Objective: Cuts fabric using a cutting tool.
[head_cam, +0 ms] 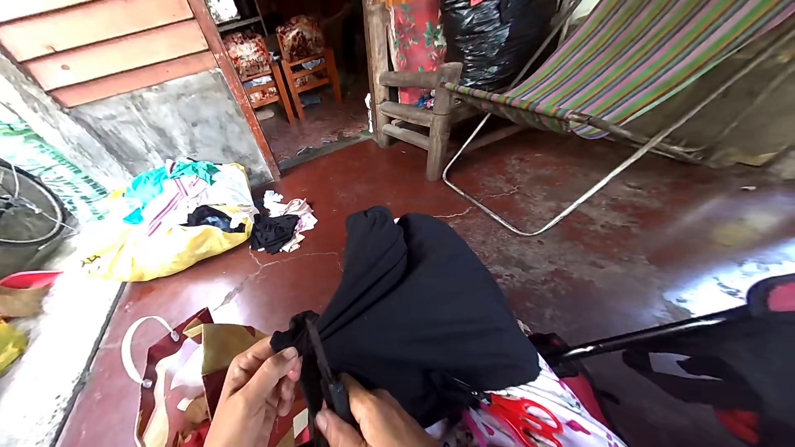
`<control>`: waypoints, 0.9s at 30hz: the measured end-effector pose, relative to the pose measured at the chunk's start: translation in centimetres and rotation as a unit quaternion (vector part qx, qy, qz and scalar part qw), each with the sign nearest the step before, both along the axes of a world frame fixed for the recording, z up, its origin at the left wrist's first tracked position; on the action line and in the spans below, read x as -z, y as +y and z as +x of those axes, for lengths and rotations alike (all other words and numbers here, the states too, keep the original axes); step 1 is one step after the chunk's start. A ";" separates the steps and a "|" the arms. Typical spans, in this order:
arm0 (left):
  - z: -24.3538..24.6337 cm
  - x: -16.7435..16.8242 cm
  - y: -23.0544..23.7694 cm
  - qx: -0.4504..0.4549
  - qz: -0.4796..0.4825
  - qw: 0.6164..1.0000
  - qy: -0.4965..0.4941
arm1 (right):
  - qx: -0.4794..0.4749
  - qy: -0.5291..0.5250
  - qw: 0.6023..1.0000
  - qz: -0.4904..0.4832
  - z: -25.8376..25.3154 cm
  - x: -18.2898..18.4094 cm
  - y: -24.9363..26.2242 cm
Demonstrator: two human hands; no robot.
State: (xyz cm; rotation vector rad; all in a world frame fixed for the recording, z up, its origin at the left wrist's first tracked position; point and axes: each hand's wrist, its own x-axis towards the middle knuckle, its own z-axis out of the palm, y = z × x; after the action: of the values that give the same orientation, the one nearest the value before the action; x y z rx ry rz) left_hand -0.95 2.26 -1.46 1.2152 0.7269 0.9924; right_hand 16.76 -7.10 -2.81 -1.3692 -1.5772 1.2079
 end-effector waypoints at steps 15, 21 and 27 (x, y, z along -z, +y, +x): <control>4.3 2.3 -0.7 -0.091 0.033 0.995 0.001 | 0.205 -0.073 0.962 0.167 4.9 1.2 5.5; 6.6 4.0 -0.8 -0.213 0.219 0.947 0.104 | 0.194 -0.025 0.971 0.138 6.6 0.3 5.5; 6.2 4.4 0.3 -0.182 0.387 0.875 0.225 | 0.167 -0.010 0.979 0.118 7.5 -0.4 5.0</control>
State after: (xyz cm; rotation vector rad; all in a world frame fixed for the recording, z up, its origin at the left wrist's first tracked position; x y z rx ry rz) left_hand 5.21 2.58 -5.83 2.1130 0.9851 1.4000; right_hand 24.24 -2.07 -2.40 -1.4220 -1.3840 0.7807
